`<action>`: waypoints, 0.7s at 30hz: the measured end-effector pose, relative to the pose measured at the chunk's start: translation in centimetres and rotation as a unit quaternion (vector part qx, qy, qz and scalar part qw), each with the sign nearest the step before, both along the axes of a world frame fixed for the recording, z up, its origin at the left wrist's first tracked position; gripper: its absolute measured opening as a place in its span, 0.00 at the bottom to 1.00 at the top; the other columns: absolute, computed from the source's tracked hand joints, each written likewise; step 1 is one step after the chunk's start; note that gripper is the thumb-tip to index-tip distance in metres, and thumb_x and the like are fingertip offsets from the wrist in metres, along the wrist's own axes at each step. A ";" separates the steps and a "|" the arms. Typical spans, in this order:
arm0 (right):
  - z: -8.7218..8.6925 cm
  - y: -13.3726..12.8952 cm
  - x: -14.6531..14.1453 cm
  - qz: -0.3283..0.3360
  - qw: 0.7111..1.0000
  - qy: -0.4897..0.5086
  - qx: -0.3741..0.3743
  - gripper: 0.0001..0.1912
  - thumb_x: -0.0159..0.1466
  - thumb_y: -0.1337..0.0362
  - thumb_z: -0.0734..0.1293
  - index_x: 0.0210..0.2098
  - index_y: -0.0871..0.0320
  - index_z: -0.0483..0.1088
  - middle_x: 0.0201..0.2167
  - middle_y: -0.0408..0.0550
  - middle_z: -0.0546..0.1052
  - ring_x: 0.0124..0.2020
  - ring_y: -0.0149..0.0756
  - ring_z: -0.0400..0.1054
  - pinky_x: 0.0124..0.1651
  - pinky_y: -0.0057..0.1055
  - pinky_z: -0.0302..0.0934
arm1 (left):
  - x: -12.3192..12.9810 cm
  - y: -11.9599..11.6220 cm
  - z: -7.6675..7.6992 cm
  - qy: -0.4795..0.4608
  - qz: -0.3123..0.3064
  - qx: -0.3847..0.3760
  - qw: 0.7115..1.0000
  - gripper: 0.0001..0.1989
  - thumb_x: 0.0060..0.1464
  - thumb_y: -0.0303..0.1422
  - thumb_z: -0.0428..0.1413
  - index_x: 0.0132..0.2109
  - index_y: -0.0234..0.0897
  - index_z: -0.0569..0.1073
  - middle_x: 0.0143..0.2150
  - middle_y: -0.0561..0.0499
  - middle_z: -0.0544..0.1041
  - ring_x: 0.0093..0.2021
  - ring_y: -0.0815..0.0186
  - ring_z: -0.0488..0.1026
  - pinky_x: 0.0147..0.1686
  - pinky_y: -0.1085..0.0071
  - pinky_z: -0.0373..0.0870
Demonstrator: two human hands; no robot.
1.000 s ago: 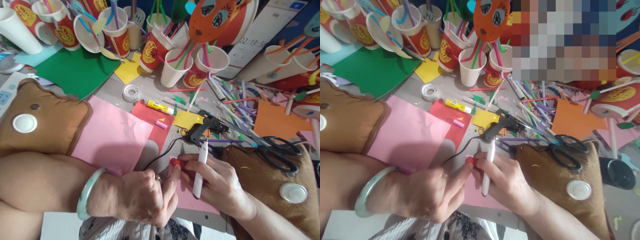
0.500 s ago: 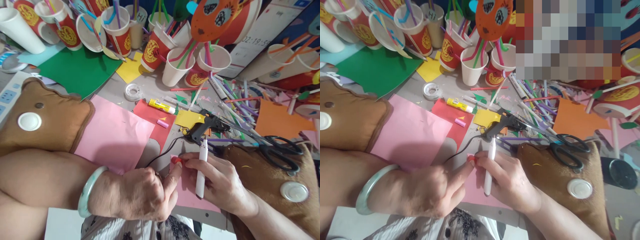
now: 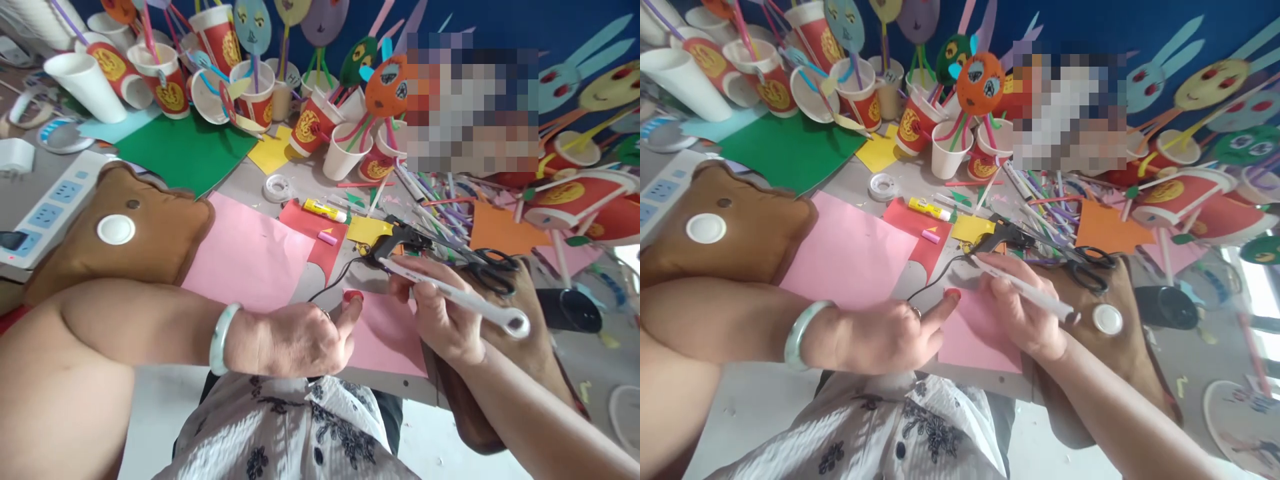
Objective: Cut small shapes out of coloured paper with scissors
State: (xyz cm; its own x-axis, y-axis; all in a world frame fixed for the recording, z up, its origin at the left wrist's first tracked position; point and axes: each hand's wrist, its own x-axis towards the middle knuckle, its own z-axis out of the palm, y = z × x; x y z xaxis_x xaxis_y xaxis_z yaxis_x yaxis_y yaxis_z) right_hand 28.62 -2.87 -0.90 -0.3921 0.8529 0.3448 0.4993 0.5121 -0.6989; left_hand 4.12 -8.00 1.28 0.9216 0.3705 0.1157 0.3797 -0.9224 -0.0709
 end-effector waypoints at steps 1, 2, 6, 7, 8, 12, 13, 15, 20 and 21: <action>0.5 0.3 -0.4 -0.008 0.999 0.019 -0.030 0.17 0.73 0.51 0.60 0.48 0.53 0.76 0.25 0.43 0.76 0.24 0.34 0.71 0.29 0.33 0.68 | 0.0 -0.1 -0.1 -0.003 0.000 0.006 1.000 0.09 0.55 0.19 0.48 0.38 0.26 0.73 0.62 0.23 0.71 0.21 0.72 0.73 0.14 0.76 0.60; 1.1 0.7 -0.8 -0.020 0.997 0.038 -0.066 0.17 0.73 0.52 0.61 0.43 0.54 0.76 0.23 0.42 0.74 0.23 0.33 0.69 0.27 0.32 0.66 | 0.0 -0.1 -0.2 0.019 0.025 0.006 0.999 0.11 0.56 0.19 0.47 0.40 0.25 0.74 0.63 0.24 0.69 0.24 0.69 0.77 0.17 0.75 0.64; 2.7 2.5 -2.5 -0.009 0.975 0.060 -0.215 0.12 0.66 0.53 0.70 0.37 0.56 0.73 0.21 0.39 0.71 0.19 0.29 0.63 0.21 0.27 0.58 | 0.1 0.2 -0.2 0.003 -0.014 -0.003 1.000 0.11 0.57 0.19 0.49 0.39 0.24 0.76 0.61 0.19 0.70 0.22 0.66 0.77 0.14 0.74 0.62; 2.9 2.9 -2.7 0.005 0.968 0.055 -0.243 0.14 0.64 0.52 0.72 0.37 0.56 0.73 0.21 0.39 0.71 0.19 0.28 0.62 0.20 0.27 0.57 | 0.1 0.2 -0.2 0.004 -0.011 -0.005 1.000 0.11 0.57 0.19 0.49 0.39 0.24 0.77 0.61 0.19 0.70 0.23 0.65 0.78 0.14 0.74 0.63; 3.0 3.2 -2.9 0.018 0.962 0.046 -0.269 0.15 0.63 0.51 0.72 0.36 0.57 0.74 0.20 0.39 0.71 0.19 0.28 0.61 0.20 0.26 0.55 | 0.1 0.3 -0.1 0.004 -0.011 -0.007 1.000 0.11 0.58 0.20 0.49 0.38 0.24 0.77 0.61 0.19 0.70 0.23 0.65 0.78 0.14 0.74 0.63; 2.6 3.5 -3.1 0.052 0.950 0.018 -0.307 0.19 0.65 0.47 0.70 0.35 0.58 0.75 0.18 0.39 0.67 0.18 0.27 0.57 0.20 0.26 0.51 | 0.0 0.4 0.1 0.007 -0.013 -0.004 1.000 0.12 0.59 0.21 0.49 0.39 0.24 0.78 0.60 0.18 0.70 0.22 0.68 0.76 0.13 0.74 0.60; 2.4 3.4 -3.1 0.054 0.953 0.018 -0.297 0.19 0.65 0.47 0.70 0.35 0.58 0.75 0.19 0.40 0.68 0.19 0.28 0.58 0.21 0.27 0.52 | 0.0 0.3 0.0 0.009 -0.014 -0.004 1.000 0.11 0.59 0.21 0.49 0.39 0.24 0.77 0.60 0.18 0.70 0.22 0.68 0.76 0.13 0.74 0.60; 1.9 3.2 -3.2 0.058 0.962 0.009 -0.268 0.18 0.65 0.47 0.69 0.34 0.58 0.75 0.23 0.42 0.72 0.23 0.30 0.62 0.25 0.28 0.56 | 0.0 0.2 -0.1 0.011 -0.011 -0.006 1.000 0.11 0.59 0.21 0.49 0.39 0.25 0.77 0.61 0.19 0.69 0.21 0.69 0.75 0.13 0.73 0.59; 0.9 3.1 -3.0 0.093 0.966 -0.077 -0.228 0.19 0.68 0.48 0.66 0.35 0.58 0.76 0.25 0.45 0.76 0.24 0.33 0.67 0.27 0.29 0.61 | -0.1 0.1 -0.5 -0.002 -0.005 0.001 1.000 0.10 0.57 0.21 0.49 0.37 0.28 0.75 0.63 0.21 0.69 0.22 0.68 0.75 0.13 0.71 0.58; 0.8 3.2 -3.0 0.101 0.966 -0.084 -0.224 0.20 0.69 0.48 0.65 0.35 0.59 0.76 0.25 0.46 0.77 0.24 0.33 0.68 0.27 0.29 0.61 | -0.1 0.1 -0.5 -0.001 -0.005 0.003 1.000 0.10 0.57 0.20 0.49 0.37 0.29 0.74 0.63 0.22 0.69 0.22 0.68 0.75 0.13 0.71 0.57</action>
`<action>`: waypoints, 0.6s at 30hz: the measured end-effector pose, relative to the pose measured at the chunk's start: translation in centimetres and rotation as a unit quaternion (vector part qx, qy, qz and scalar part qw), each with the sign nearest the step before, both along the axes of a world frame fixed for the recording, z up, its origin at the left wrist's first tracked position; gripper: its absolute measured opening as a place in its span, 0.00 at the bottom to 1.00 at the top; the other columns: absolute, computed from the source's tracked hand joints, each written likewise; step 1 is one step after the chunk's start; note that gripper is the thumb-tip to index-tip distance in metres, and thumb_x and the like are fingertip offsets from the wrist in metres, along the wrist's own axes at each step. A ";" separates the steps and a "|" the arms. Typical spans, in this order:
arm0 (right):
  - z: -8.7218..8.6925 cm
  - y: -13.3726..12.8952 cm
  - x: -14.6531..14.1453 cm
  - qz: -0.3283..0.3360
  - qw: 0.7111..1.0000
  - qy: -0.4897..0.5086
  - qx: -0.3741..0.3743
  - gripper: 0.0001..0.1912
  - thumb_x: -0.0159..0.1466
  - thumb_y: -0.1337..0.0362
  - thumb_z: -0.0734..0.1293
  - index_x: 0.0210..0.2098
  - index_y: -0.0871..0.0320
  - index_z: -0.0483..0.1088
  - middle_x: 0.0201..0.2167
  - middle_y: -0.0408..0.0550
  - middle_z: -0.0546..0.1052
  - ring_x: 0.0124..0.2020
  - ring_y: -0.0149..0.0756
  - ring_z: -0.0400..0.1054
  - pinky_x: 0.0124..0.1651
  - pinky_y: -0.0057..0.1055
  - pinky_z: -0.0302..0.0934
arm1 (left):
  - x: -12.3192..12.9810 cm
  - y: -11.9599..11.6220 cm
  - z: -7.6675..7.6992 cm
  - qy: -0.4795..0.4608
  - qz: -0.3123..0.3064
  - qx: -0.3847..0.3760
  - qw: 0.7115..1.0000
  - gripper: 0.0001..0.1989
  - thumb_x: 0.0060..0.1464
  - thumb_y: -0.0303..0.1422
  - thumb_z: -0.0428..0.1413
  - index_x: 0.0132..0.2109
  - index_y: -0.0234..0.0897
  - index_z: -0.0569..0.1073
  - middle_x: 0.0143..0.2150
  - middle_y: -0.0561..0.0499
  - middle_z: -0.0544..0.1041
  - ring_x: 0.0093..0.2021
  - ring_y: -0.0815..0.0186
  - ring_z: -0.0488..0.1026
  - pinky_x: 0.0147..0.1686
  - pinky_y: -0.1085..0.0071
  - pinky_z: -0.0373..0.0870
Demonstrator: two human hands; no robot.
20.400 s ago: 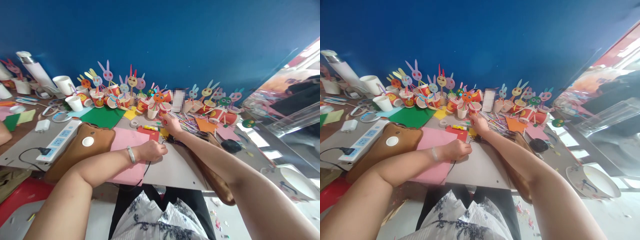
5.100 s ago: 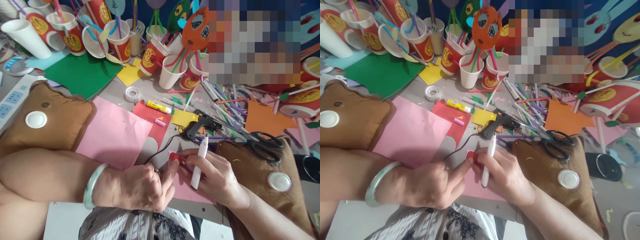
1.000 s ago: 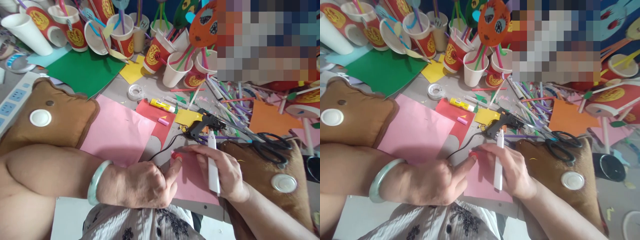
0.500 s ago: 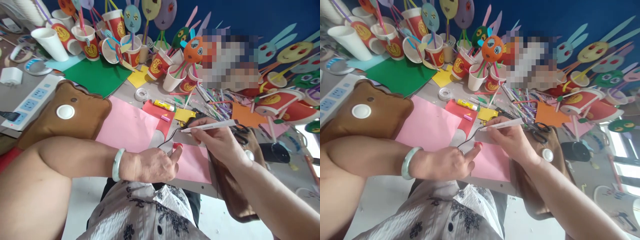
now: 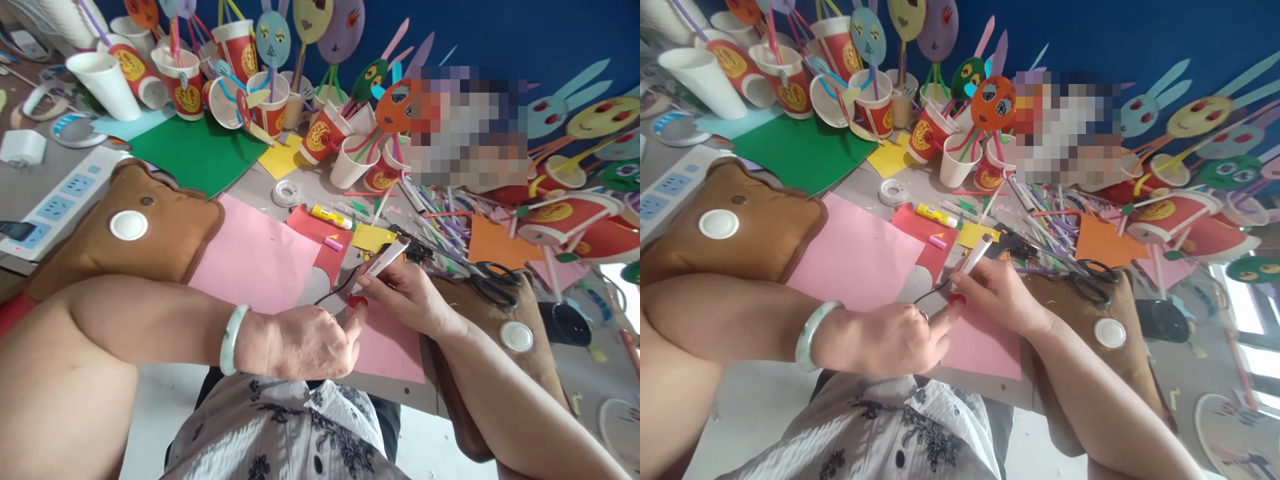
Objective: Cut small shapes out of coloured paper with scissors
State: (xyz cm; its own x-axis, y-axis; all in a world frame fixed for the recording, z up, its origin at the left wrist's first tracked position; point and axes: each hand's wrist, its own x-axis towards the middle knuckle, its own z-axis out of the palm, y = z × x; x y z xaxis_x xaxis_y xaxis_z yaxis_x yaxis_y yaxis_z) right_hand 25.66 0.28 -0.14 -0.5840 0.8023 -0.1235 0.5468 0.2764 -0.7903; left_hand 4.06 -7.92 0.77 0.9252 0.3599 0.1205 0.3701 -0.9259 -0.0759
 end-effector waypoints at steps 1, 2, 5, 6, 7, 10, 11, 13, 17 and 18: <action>-0.1 0.1 0.0 0.009 1.000 0.001 0.003 0.20 0.69 0.49 0.65 0.35 0.59 0.76 0.25 0.47 0.78 0.25 0.34 0.69 0.28 0.29 0.62 | 0.0 0.0 0.0 0.002 0.000 0.001 1.000 0.10 0.57 0.20 0.48 0.37 0.29 0.74 0.63 0.22 0.69 0.22 0.68 0.75 0.12 0.71 0.57; -0.2 0.1 0.1 0.017 1.000 0.004 0.006 0.19 0.69 0.49 0.65 0.35 0.59 0.76 0.27 0.47 0.79 0.26 0.35 0.70 0.29 0.29 0.63 | 0.0 0.0 0.1 0.005 0.002 0.003 1.000 0.10 0.57 0.20 0.48 0.37 0.29 0.74 0.62 0.22 0.70 0.22 0.69 0.74 0.12 0.71 0.57; -0.3 0.2 0.0 0.040 0.999 0.010 0.014 0.18 0.70 0.51 0.65 0.35 0.58 0.75 0.28 0.48 0.80 0.27 0.35 0.72 0.30 0.29 0.64 | 0.0 0.0 0.4 0.011 0.010 0.004 1.000 0.11 0.57 0.20 0.47 0.38 0.29 0.75 0.62 0.24 0.70 0.20 0.70 0.73 0.12 0.71 0.57; -0.3 0.2 0.0 0.046 0.999 0.011 0.015 0.17 0.70 0.52 0.64 0.34 0.58 0.75 0.28 0.47 0.81 0.27 0.35 0.72 0.30 0.28 0.64 | 0.0 0.0 0.5 0.013 0.013 0.004 1.000 0.11 0.57 0.20 0.47 0.38 0.29 0.75 0.62 0.24 0.70 0.20 0.70 0.73 0.12 0.70 0.56; -0.3 0.2 -0.1 0.051 0.998 0.012 0.016 0.16 0.70 0.53 0.64 0.34 0.58 0.75 0.27 0.47 0.81 0.27 0.35 0.73 0.31 0.28 0.64 | 0.0 0.0 0.6 0.015 0.012 0.004 1.000 0.11 0.57 0.20 0.47 0.38 0.29 0.75 0.62 0.24 0.70 0.20 0.70 0.72 0.12 0.70 0.56; -0.1 0.1 -0.4 0.058 0.998 0.014 0.018 0.15 0.70 0.55 0.65 0.34 0.58 0.74 0.26 0.46 0.80 0.26 0.34 0.73 0.31 0.28 0.65 | 0.0 0.2 0.9 0.023 0.004 0.000 1.000 0.11 0.56 0.20 0.48 0.38 0.29 0.75 0.61 0.24 0.72 0.18 0.71 0.70 0.11 0.70 0.52; -0.1 0.1 -0.5 0.058 0.998 0.011 0.020 0.14 0.70 0.55 0.65 0.34 0.58 0.74 0.26 0.46 0.80 0.26 0.34 0.72 0.31 0.28 0.64 | 0.0 0.3 1.0 0.023 0.001 -0.002 1.000 0.11 0.56 0.20 0.48 0.37 0.30 0.75 0.60 0.25 0.73 0.18 0.71 0.69 0.11 0.70 0.51; 0.0 0.0 -0.7 0.056 0.998 0.000 0.025 0.14 0.70 0.56 0.65 0.34 0.58 0.74 0.25 0.45 0.79 0.25 0.33 0.72 0.30 0.27 0.64 | 0.0 0.3 1.0 0.020 -0.002 -0.001 1.000 0.11 0.56 0.20 0.47 0.37 0.30 0.75 0.59 0.25 0.73 0.18 0.71 0.69 0.11 0.70 0.50; 0.0 0.1 -0.8 0.058 0.997 -0.025 0.036 0.15 0.70 0.55 0.65 0.34 0.59 0.75 0.25 0.45 0.79 0.25 0.33 0.71 0.29 0.27 0.63 | 0.0 0.2 0.8 0.013 0.008 0.011 1.000 0.12 0.56 0.20 0.47 0.37 0.30 0.75 0.60 0.24 0.72 0.19 0.70 0.71 0.12 0.69 0.54; 0.0 0.1 -0.8 0.060 0.997 -0.031 0.038 0.15 0.70 0.55 0.65 0.35 0.59 0.75 0.25 0.45 0.79 0.25 0.33 0.71 0.29 0.27 0.63 | 0.0 0.2 0.7 0.011 0.008 0.012 1.000 0.12 0.56 0.20 0.47 0.37 0.29 0.75 0.60 0.24 0.72 0.19 0.70 0.71 0.12 0.69 0.54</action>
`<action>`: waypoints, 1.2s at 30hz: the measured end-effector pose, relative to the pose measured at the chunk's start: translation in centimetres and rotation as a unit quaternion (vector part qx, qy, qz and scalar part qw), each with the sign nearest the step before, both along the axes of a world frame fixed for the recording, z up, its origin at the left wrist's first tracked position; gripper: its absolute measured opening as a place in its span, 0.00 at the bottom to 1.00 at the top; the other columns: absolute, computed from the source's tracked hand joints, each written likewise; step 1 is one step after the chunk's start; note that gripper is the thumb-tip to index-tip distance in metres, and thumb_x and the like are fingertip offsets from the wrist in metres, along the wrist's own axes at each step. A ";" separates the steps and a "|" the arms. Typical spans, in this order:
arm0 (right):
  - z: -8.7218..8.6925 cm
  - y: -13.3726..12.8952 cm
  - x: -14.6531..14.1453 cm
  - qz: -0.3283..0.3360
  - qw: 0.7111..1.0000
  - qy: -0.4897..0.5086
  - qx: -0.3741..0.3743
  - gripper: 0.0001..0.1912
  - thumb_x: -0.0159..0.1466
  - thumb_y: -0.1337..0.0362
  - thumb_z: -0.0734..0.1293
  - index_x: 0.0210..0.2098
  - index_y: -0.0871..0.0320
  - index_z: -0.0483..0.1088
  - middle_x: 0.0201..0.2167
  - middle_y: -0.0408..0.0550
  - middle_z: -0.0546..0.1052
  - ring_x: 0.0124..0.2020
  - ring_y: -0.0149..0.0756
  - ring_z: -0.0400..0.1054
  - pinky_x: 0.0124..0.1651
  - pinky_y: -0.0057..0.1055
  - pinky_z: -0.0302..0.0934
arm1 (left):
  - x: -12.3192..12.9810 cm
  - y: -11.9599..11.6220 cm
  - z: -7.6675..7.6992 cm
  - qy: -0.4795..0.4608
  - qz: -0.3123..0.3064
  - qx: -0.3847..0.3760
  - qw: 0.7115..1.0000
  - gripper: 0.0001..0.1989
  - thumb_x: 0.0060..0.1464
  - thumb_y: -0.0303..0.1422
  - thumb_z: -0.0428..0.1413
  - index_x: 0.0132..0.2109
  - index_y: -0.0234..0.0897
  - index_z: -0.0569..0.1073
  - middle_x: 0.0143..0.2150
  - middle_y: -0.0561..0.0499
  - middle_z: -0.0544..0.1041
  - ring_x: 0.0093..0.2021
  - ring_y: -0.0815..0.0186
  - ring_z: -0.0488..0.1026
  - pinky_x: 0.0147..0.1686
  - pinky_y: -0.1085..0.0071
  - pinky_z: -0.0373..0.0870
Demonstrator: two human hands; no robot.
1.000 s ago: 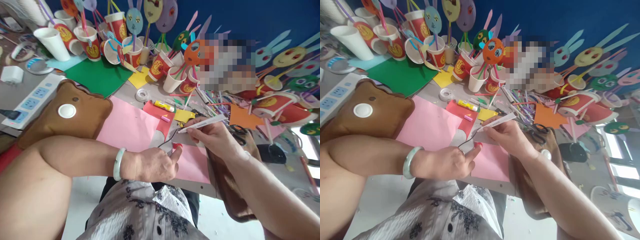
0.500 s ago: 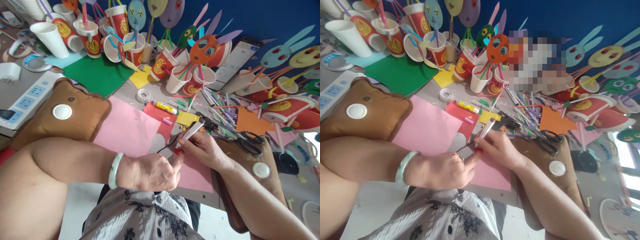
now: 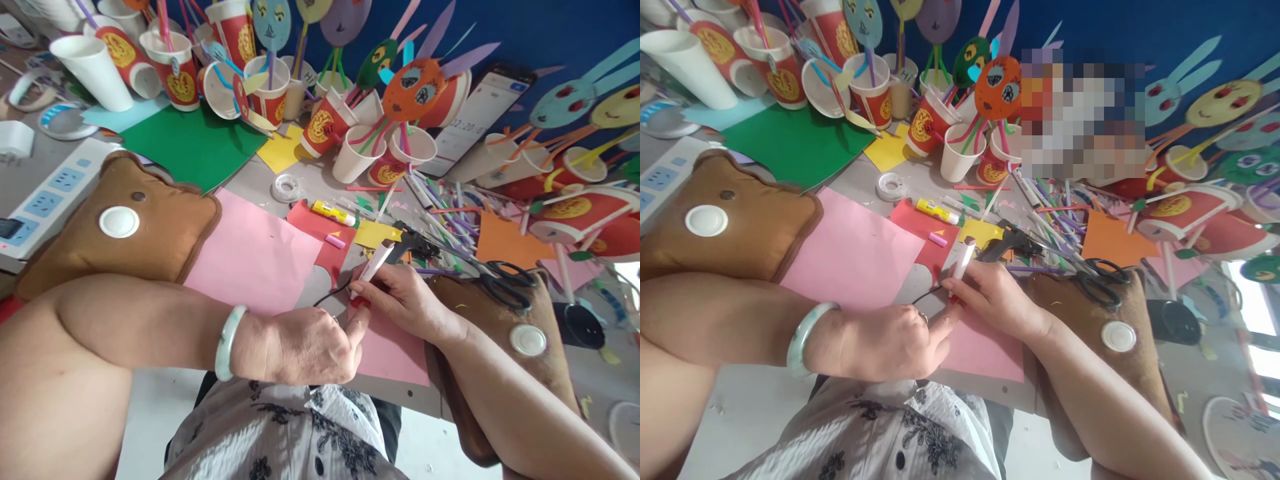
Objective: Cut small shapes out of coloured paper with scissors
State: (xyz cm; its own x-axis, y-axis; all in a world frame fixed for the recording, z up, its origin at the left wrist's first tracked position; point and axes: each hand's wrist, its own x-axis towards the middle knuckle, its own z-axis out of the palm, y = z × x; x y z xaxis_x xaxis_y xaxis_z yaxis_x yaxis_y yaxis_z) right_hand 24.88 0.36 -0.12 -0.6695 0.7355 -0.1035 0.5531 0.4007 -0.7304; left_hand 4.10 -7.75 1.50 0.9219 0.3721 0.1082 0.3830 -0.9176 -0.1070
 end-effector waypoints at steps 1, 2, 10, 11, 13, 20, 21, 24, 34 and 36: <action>0.0 0.0 0.0 0.002 1.000 -0.004 0.002 0.15 0.70 0.55 0.65 0.35 0.58 0.76 0.25 0.45 0.79 0.25 0.33 0.71 0.29 0.27 0.63 | 0.0 0.0 -0.1 -0.001 -0.001 0.000 1.000 0.12 0.56 0.20 0.47 0.38 0.29 0.76 0.60 0.24 0.72 0.19 0.70 0.71 0.12 0.70 0.54; 0.0 0.0 0.0 0.004 1.000 -0.008 0.003 0.15 0.70 0.55 0.65 0.35 0.58 0.76 0.25 0.45 0.79 0.25 0.33 0.71 0.29 0.27 0.63 | 0.0 0.0 -0.1 -0.001 -0.003 -0.001 1.000 0.12 0.56 0.20 0.47 0.38 0.29 0.76 0.60 0.25 0.73 0.19 0.70 0.71 0.12 0.70 0.54; -0.1 0.0 0.0 0.005 1.000 -0.020 0.004 0.16 0.70 0.54 0.64 0.36 0.59 0.76 0.26 0.46 0.79 0.25 0.33 0.71 0.29 0.28 0.63 | -0.1 -0.2 -0.3 -0.008 0.005 0.012 1.000 0.11 0.56 0.20 0.47 0.37 0.30 0.74 0.60 0.24 0.72 0.19 0.70 0.71 0.12 0.70 0.55; -0.2 0.0 0.0 0.005 1.000 -0.016 0.008 0.15 0.70 0.54 0.65 0.36 0.59 0.76 0.26 0.46 0.80 0.25 0.33 0.71 0.29 0.28 0.63 | -0.1 -0.2 -0.3 -0.007 0.005 0.012 1.000 0.11 0.56 0.20 0.47 0.37 0.30 0.74 0.60 0.24 0.72 0.19 0.70 0.71 0.12 0.70 0.55; -0.2 0.0 0.1 0.002 1.000 -0.004 0.016 0.14 0.70 0.55 0.65 0.37 0.58 0.77 0.26 0.46 0.80 0.25 0.33 0.72 0.29 0.27 0.64 | 0.0 -0.3 -0.3 -0.001 0.005 0.011 1.000 0.11 0.56 0.20 0.48 0.37 0.29 0.75 0.61 0.24 0.71 0.19 0.70 0.72 0.12 0.70 0.56; -0.2 0.1 0.5 -0.010 1.000 0.018 0.021 0.14 0.69 0.55 0.66 0.35 0.59 0.76 0.27 0.47 0.81 0.26 0.35 0.73 0.29 0.29 0.65 | 0.0 -0.3 -0.6 -0.004 0.000 0.003 1.000 0.11 0.57 0.21 0.48 0.39 0.29 0.76 0.63 0.23 0.70 0.20 0.70 0.72 0.12 0.71 0.57; -0.2 0.1 0.6 -0.011 1.000 0.019 0.020 0.14 0.69 0.55 0.66 0.35 0.58 0.76 0.27 0.48 0.81 0.26 0.35 0.74 0.30 0.29 0.66 | 0.0 -0.3 -0.6 -0.005 -0.001 0.002 1.000 0.11 0.57 0.21 0.48 0.39 0.28 0.76 0.62 0.23 0.70 0.20 0.70 0.72 0.12 0.71 0.57; -0.2 0.1 0.8 -0.016 1.000 0.021 0.015 0.14 0.69 0.55 0.66 0.36 0.58 0.77 0.29 0.49 0.82 0.28 0.37 0.75 0.31 0.31 0.67 | 0.0 -0.2 -0.7 -0.003 -0.007 -0.003 1.000 0.11 0.56 0.20 0.49 0.41 0.28 0.76 0.62 0.23 0.70 0.20 0.71 0.73 0.12 0.71 0.57; 0.5 0.1 1.4 -0.003 0.999 0.020 0.026 0.14 0.69 0.60 0.66 0.29 0.58 0.75 0.27 0.48 0.79 0.27 0.34 0.72 0.31 0.30 0.63 | 0.0 -0.3 -1.2 -0.004 -0.016 -0.009 1.000 0.07 0.54 0.20 0.50 0.37 0.29 0.72 0.62 0.22 0.70 0.20 0.71 0.72 0.13 0.72 0.59; 0.6 0.1 1.4 -0.010 0.999 0.017 0.038 0.15 0.68 0.60 0.66 0.26 0.59 0.73 0.26 0.47 0.77 0.25 0.32 0.69 0.30 0.30 0.61 | 0.0 -0.3 -1.3 -0.005 -0.016 -0.001 1.000 0.07 0.53 0.20 0.50 0.38 0.29 0.72 0.62 0.22 0.69 0.20 0.71 0.72 0.13 0.72 0.59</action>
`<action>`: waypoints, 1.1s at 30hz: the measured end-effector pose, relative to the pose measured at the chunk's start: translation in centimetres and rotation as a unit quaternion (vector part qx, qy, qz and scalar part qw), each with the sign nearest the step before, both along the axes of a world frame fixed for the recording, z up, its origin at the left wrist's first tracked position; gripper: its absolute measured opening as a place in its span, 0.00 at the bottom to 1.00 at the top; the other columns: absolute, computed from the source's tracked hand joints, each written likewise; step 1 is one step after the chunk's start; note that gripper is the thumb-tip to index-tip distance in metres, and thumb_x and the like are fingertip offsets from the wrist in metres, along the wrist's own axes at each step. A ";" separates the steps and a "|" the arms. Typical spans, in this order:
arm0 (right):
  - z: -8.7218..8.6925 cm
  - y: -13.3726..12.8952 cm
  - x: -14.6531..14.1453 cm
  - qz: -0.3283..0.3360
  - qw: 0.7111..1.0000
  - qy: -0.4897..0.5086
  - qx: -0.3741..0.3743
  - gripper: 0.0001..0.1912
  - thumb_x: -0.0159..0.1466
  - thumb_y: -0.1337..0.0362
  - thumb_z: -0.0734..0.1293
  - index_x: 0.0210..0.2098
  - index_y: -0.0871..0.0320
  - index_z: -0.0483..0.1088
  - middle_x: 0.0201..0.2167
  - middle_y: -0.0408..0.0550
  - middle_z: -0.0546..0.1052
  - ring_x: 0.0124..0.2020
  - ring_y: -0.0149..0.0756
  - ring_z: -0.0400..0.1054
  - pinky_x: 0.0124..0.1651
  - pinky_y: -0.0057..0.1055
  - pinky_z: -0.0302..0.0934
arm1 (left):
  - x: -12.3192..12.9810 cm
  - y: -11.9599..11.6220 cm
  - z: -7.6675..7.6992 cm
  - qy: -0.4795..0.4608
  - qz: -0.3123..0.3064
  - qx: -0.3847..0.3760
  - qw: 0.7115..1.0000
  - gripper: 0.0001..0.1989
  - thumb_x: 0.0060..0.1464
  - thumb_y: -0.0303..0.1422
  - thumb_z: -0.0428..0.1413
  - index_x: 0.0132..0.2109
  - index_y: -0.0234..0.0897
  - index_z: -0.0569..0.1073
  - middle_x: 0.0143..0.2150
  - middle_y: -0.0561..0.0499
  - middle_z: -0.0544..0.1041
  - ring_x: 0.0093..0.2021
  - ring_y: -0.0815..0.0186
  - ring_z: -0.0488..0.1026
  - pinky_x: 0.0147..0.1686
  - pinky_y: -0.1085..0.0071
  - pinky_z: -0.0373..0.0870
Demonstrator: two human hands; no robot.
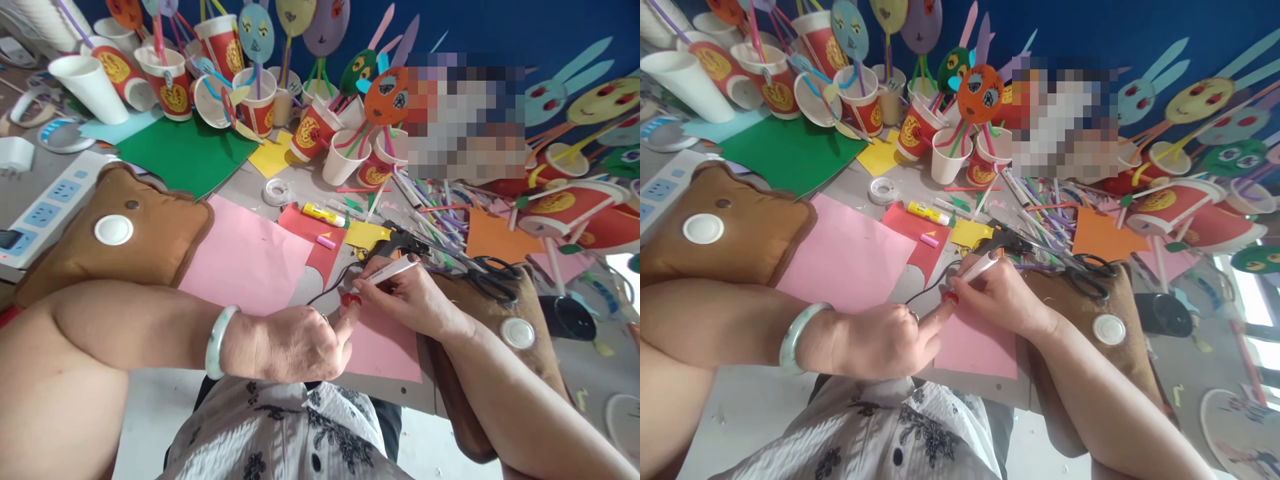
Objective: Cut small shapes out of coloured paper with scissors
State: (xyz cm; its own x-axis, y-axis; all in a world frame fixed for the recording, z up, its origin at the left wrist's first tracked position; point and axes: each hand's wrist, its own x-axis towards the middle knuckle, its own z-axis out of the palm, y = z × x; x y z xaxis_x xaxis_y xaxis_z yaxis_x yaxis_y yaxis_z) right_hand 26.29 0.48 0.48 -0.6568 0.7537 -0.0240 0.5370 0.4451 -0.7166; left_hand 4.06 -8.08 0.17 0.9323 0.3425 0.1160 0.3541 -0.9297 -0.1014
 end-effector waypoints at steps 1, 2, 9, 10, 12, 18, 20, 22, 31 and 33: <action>0.0 0.0 0.0 -0.005 1.000 -0.002 0.003 0.16 0.68 0.60 0.66 0.25 0.59 0.72 0.25 0.46 0.76 0.24 0.31 0.67 0.29 0.29 0.60 | 0.0 0.0 0.0 0.000 -0.001 0.000 1.000 0.08 0.53 0.20 0.50 0.38 0.29 0.72 0.62 0.22 0.69 0.20 0.71 0.72 0.13 0.72 0.59; 0.1 0.0 0.1 -0.012 1.000 -0.005 0.002 0.15 0.67 0.59 0.67 0.25 0.59 0.71 0.24 0.45 0.75 0.24 0.31 0.66 0.28 0.29 0.59 | 0.0 0.0 -0.1 0.000 -0.001 -0.002 1.000 0.08 0.52 0.20 0.50 0.38 0.30 0.71 0.62 0.22 0.69 0.20 0.71 0.71 0.13 0.71 0.59; 0.4 -0.4 0.2 -0.039 0.999 -0.013 -0.029 0.15 0.66 0.59 0.67 0.24 0.57 0.66 0.21 0.42 0.70 0.23 0.29 0.61 0.27 0.27 0.55 | 0.3 0.2 0.1 0.011 0.007 -0.049 0.999 0.06 0.54 0.21 0.50 0.35 0.31 0.71 0.63 0.24 0.69 0.20 0.70 0.72 0.13 0.70 0.60; 0.5 -0.4 0.2 -0.039 0.999 -0.015 -0.028 0.15 0.65 0.60 0.66 0.24 0.57 0.65 0.20 0.41 0.69 0.22 0.28 0.60 0.26 0.27 0.55 | 0.3 0.2 0.0 0.011 0.013 -0.061 0.998 0.05 0.55 0.22 0.51 0.36 0.30 0.72 0.64 0.24 0.69 0.20 0.71 0.72 0.13 0.71 0.60; 0.6 -0.5 0.2 -0.036 0.999 -0.018 -0.028 0.15 0.65 0.60 0.66 0.23 0.57 0.64 0.19 0.40 0.67 0.22 0.28 0.58 0.26 0.27 0.53 | 0.3 0.2 0.0 0.009 0.024 -0.083 0.996 0.04 0.55 0.23 0.52 0.36 0.30 0.72 0.64 0.25 0.69 0.19 0.72 0.71 0.13 0.72 0.60; 0.9 -0.5 0.2 -0.034 0.999 -0.013 -0.032 0.15 0.63 0.62 0.66 0.22 0.56 0.61 0.18 0.39 0.64 0.22 0.27 0.56 0.26 0.27 0.51 | 0.3 0.5 0.0 0.020 0.030 -0.112 0.993 0.05 0.53 0.24 0.53 0.37 0.30 0.72 0.66 0.25 0.67 0.20 0.68 0.74 0.15 0.69 0.66; 0.9 -0.5 0.2 -0.024 0.999 -0.008 -0.037 0.14 0.63 0.63 0.66 0.22 0.56 0.61 0.19 0.39 0.66 0.22 0.27 0.57 0.26 0.27 0.52 | 0.3 0.6 0.2 0.030 0.032 -0.116 0.992 0.05 0.53 0.24 0.53 0.38 0.29 0.72 0.66 0.25 0.65 0.21 0.68 0.75 0.16 0.69 0.67; 0.9 -0.5 0.3 -0.019 0.999 -0.004 -0.036 0.14 0.63 0.63 0.65 0.22 0.56 0.61 0.18 0.38 0.65 0.21 0.27 0.56 0.26 0.27 0.51 | 0.3 0.7 0.3 0.034 0.036 -0.120 0.992 0.06 0.54 0.24 0.53 0.39 0.29 0.73 0.67 0.25 0.64 0.22 0.69 0.75 0.17 0.70 0.68; 1.0 -0.7 0.3 -0.011 1.000 0.004 -0.028 0.17 0.64 0.62 0.64 0.21 0.55 0.56 0.16 0.36 0.57 0.21 0.26 0.50 0.25 0.26 0.48 | 0.1 0.8 0.1 0.013 0.059 -0.132 0.989 0.04 0.55 0.26 0.54 0.38 0.31 0.73 0.68 0.30 0.65 0.22 0.72 0.72 0.18 0.72 0.67; 1.0 -0.7 0.3 -0.012 0.999 0.002 -0.033 0.17 0.64 0.62 0.64 0.21 0.55 0.57 0.16 0.36 0.58 0.21 0.26 0.49 0.25 0.27 0.48 | 0.1 0.8 0.0 0.009 0.063 -0.129 0.990 0.04 0.55 0.26 0.54 0.37 0.31 0.73 0.68 0.31 0.66 0.21 0.73 0.72 0.17 0.73 0.66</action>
State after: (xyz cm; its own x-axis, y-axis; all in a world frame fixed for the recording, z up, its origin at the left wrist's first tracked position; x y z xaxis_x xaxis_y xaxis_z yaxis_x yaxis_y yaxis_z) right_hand 26.62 -0.26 1.50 -0.6381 0.7667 -0.0707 0.5439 0.3838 -0.7462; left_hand 4.19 -7.25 0.19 0.8816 0.4720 -0.0074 0.4690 -0.8741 0.1262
